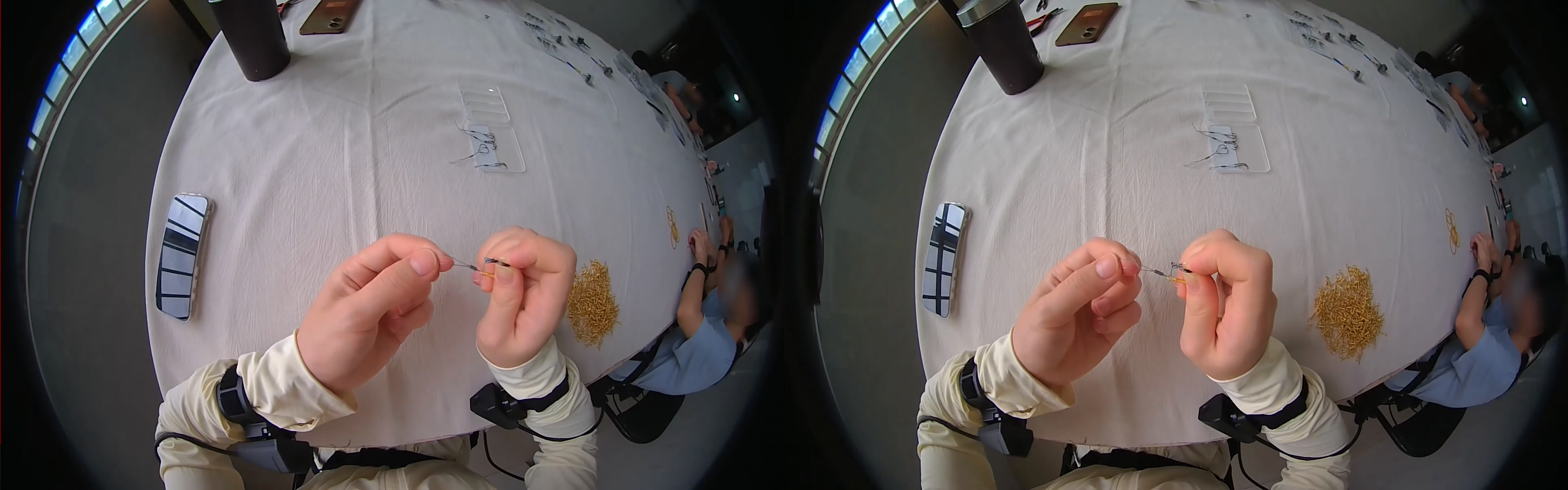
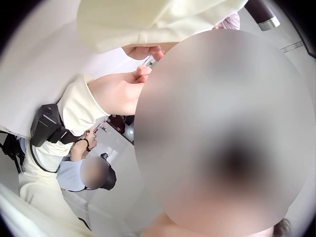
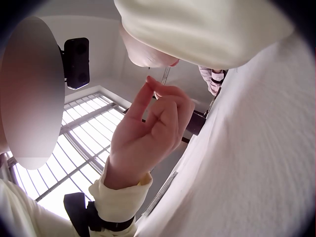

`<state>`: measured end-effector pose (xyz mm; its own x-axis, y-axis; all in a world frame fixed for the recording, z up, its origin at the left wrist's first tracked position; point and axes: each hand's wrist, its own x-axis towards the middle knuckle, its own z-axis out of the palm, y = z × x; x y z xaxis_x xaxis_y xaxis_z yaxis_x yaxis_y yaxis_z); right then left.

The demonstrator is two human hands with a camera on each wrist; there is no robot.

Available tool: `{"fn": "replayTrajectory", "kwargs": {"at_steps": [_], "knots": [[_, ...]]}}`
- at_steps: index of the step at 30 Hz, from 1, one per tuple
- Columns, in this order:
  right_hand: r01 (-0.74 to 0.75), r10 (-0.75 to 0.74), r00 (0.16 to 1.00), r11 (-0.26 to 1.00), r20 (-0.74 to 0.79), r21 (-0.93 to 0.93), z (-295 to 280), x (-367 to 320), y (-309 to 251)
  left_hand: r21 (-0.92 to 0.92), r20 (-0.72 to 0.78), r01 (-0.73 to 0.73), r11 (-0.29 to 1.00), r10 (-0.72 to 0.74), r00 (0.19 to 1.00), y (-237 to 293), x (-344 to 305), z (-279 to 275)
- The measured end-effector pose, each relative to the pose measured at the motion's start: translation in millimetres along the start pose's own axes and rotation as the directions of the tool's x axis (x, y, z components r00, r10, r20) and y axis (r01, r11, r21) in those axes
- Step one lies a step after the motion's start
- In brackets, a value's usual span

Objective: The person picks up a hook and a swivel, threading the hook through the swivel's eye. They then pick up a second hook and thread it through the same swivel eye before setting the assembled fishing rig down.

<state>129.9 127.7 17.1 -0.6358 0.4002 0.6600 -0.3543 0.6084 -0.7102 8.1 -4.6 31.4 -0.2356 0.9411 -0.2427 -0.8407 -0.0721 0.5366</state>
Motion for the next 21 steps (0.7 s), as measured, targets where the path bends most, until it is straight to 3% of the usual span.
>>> {"fn": "replayTrajectory", "kwargs": {"at_steps": [2, 6, 9, 11, 14, 15, 17, 19, 21], "knots": [[0.016, -0.016, 1.0, 1.0, -0.004, -0.006, -0.3, 0.3, -0.1, -0.088, 0.1, -0.02, 0.996, 0.029, 0.995, -0.9, 0.1, -0.4], [0.1, -0.099, 0.995, 0.994, 0.024, -0.042, -1.3, 0.7, -1.3, -0.127, 0.139, -0.026, 0.992, 0.044, 0.989, -0.5, -4.1, 9.2], [0.142, -0.14, 0.99, 0.988, 0.031, -0.06, -0.5, 1.3, -1.7, -0.194, 0.189, 0.039, 0.98, -0.001, 0.982, -1.2, -7.3, 13.7], [0.159, -0.158, 0.987, 0.986, 0.032, -0.057, 0.4, 1.3, -2.0, -0.217, 0.354, 0.159, 0.963, -0.074, 0.932, -2.2, -8.2, 12.8], [0.164, -0.164, 0.986, 0.985, 0.011, -0.049, 1.0, -0.1, -3.5, -0.163, 0.443, 0.222, 0.961, -0.13, 0.887, 4.1, -3.5, 6.7], [0.094, -0.093, 0.996, 0.995, 0.015, -0.039, 0.8, -1.9, -5.0, -0.163, 0.443, 0.222, 0.961, -0.13, 0.887, 6.9, -3.2, 7.0], [0.024, -0.024, 1.0, 0.999, 0.02, -0.032, 0.3, -2.3, -5.2, -0.036, 0.282, 0.139, 0.99, -0.123, 0.951, 12.6, -2.2, 9.0], [-0.157, 0.156, 0.988, 0.987, -0.007, -0.025, 0.9, -2.1, -3.3, 0.009, 0.218, 0.122, 0.993, -0.121, 0.968, 15.9, 1.8, 8.2], [-0.155, 0.154, 0.988, 0.988, -0.022, -0.027, 1.1, 4.5, -1.8, 0.037, 0.149, 0.097, 0.995, -0.101, 0.984, 16.4, 4.2, 5.7]]}}
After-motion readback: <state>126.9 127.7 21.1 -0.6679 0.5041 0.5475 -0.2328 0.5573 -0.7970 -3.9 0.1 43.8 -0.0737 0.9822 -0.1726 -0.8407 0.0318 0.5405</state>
